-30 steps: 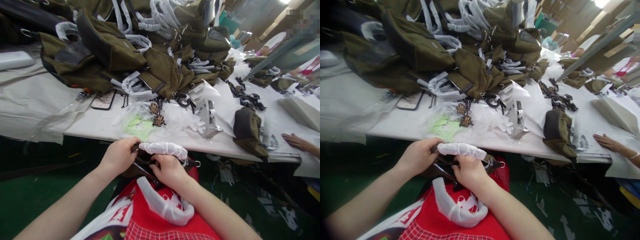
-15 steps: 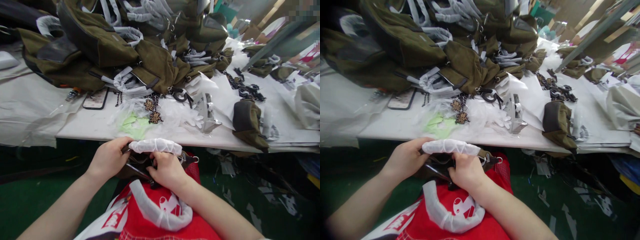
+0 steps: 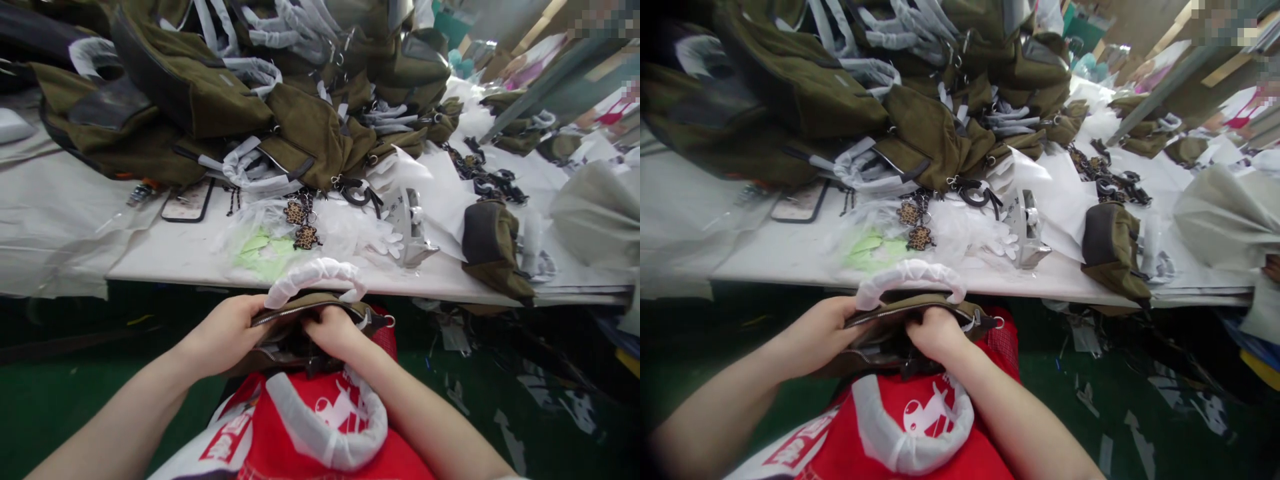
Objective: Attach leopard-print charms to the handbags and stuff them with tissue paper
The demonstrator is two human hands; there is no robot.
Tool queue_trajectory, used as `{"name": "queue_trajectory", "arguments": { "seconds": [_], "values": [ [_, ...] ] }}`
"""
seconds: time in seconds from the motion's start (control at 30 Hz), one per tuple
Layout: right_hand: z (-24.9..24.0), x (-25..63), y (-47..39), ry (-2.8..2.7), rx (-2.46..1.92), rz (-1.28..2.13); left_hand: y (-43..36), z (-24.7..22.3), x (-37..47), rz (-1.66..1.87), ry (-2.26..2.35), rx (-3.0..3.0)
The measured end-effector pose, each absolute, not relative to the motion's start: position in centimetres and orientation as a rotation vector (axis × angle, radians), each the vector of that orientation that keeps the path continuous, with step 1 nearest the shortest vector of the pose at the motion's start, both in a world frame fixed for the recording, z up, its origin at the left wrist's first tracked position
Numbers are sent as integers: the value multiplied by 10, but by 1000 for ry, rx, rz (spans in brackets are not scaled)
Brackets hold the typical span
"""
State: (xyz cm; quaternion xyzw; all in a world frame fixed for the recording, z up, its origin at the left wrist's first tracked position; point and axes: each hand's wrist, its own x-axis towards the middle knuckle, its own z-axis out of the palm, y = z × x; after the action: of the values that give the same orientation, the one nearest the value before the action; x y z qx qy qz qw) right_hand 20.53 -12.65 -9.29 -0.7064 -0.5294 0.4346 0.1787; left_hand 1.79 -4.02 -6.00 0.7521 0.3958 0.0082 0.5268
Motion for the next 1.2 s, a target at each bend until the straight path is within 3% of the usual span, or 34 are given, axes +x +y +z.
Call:
{"name": "queue_trajectory", "arguments": {
  "seconds": [0.4, 0.67, 1.07, 1.2],
  "values": [
    [-105, 205, -121, -1380, -2074, 1252, -43, -51, 21, 97, 827, 1688],
    [-69, 190, -127, -1898, -2167, 816, -47, -47, 21, 120, 875, 1810],
    [-61, 176, -127, -2052, -1939, 985, -34, -44, 26, 64, 935, 1983],
    [-55, 176, -130, -2062, -2013, 837, -34, -47, 25, 92, 850, 1856]
  ]
}}
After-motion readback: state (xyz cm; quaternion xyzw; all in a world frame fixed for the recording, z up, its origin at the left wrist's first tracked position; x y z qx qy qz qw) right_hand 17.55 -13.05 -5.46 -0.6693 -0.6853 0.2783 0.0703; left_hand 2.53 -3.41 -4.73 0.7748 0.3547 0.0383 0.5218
